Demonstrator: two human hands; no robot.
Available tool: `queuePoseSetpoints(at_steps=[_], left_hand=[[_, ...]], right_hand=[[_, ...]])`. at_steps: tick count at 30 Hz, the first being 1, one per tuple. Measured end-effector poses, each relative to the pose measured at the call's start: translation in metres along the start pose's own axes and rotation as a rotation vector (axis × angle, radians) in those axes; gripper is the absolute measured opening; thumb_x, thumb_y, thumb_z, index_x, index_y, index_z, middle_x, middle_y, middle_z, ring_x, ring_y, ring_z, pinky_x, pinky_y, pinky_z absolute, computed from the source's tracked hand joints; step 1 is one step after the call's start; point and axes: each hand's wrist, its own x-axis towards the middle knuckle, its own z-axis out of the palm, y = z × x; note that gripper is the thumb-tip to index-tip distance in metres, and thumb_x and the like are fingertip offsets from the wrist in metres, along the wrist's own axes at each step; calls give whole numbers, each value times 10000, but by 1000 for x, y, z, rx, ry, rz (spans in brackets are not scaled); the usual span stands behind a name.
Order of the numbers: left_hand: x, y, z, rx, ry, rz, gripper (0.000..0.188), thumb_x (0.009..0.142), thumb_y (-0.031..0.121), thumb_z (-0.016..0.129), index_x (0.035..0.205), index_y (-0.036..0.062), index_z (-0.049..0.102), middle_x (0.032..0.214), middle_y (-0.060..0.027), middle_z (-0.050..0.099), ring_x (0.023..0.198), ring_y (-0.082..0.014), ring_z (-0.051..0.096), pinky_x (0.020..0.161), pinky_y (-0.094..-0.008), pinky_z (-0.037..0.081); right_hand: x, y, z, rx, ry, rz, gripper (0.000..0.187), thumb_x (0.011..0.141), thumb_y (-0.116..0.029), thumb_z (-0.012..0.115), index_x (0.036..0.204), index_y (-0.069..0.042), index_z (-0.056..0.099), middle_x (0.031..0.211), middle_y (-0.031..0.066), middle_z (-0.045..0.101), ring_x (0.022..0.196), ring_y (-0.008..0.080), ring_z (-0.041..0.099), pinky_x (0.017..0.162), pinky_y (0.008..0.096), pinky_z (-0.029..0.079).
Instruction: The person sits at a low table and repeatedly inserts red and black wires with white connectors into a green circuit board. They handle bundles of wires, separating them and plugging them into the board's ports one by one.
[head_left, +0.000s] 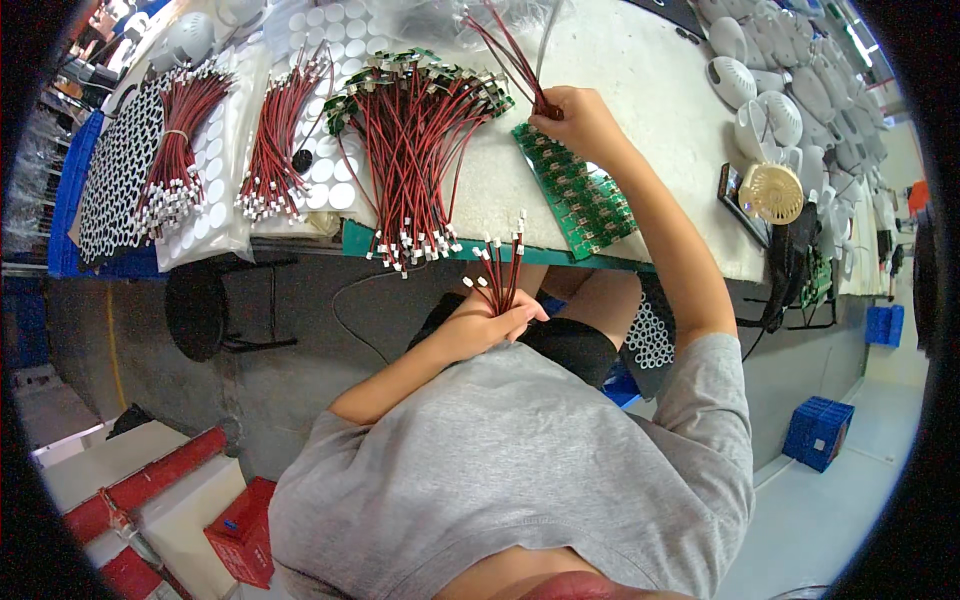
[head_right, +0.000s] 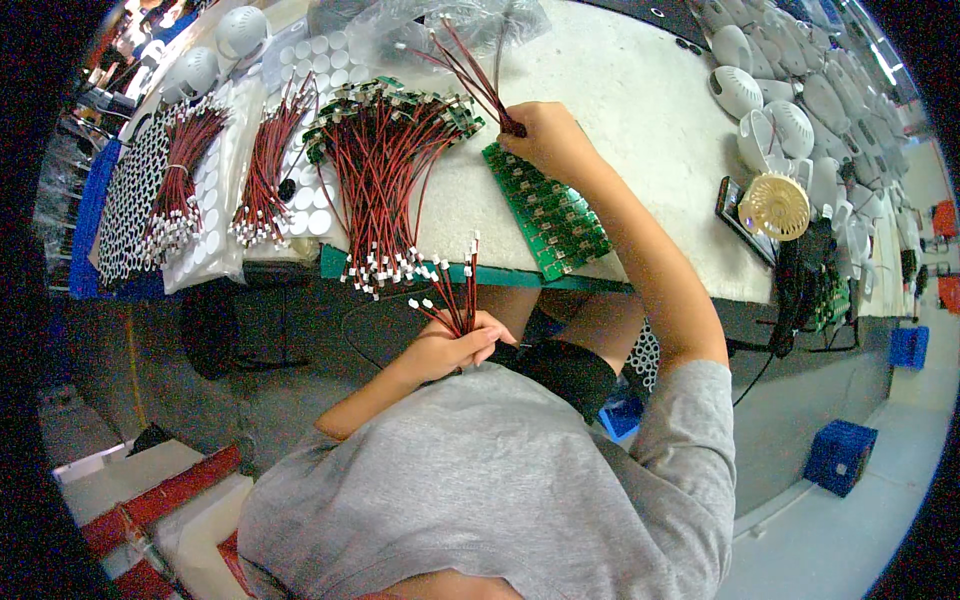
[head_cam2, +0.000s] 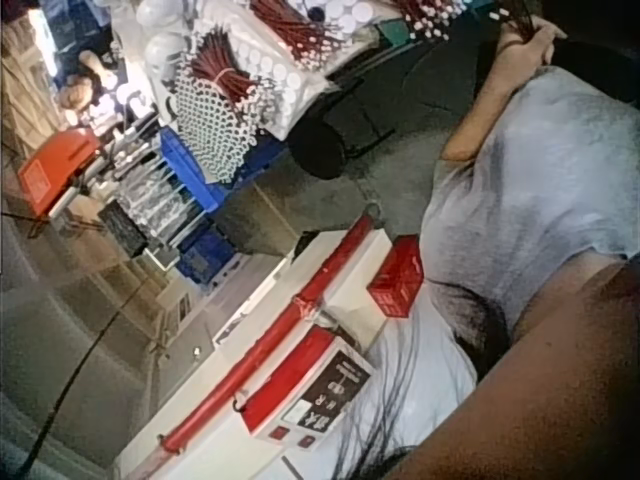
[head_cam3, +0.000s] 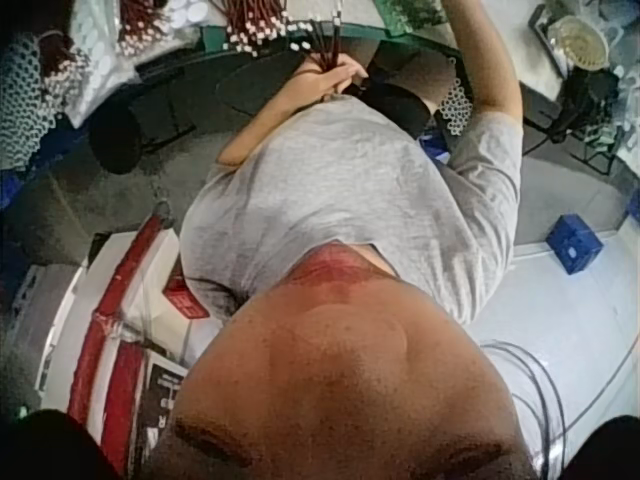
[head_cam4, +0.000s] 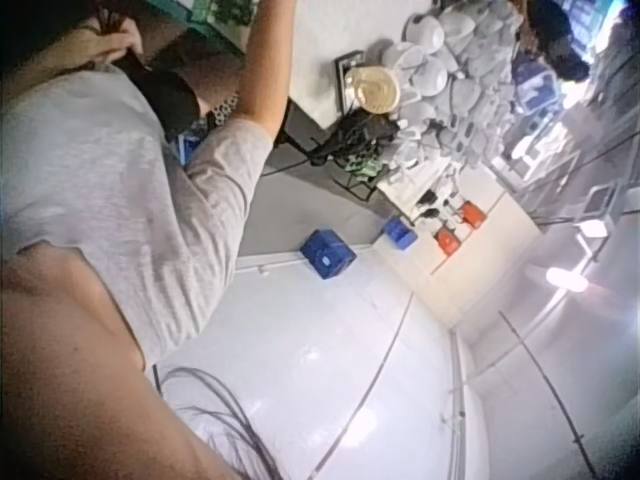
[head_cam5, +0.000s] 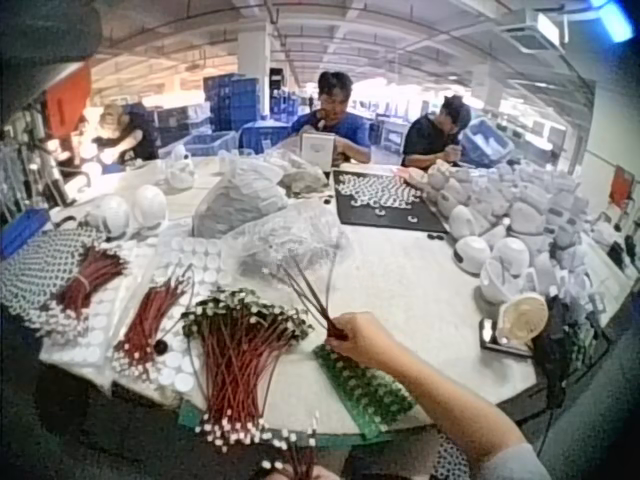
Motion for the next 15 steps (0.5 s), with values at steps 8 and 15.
queuePoseSetpoints(at_steps=[8, 15], left_hand=[[-1, -2, 0, 26, 6, -9, 236, 836, 187, 443, 815, 2, 588, 515, 23, 446, 465, -49, 372, 435, -203, 305], [1, -4, 3, 4, -4, -9, 238, 836, 191, 446, 809, 1, 587, 514, 24, 445, 464, -48, 373, 433, -202, 304]], right_hand=[[-6, -4, 3, 2, 66, 62, 167, 699, -134, 599, 715, 22, 540, 522, 76, 466, 485, 110, 386, 473, 270, 349], [-9, -1, 10, 32, 153, 63, 180, 707, -147, 598, 712, 22, 539, 531, 80, 484, 483, 111, 408, 474, 269, 357]])
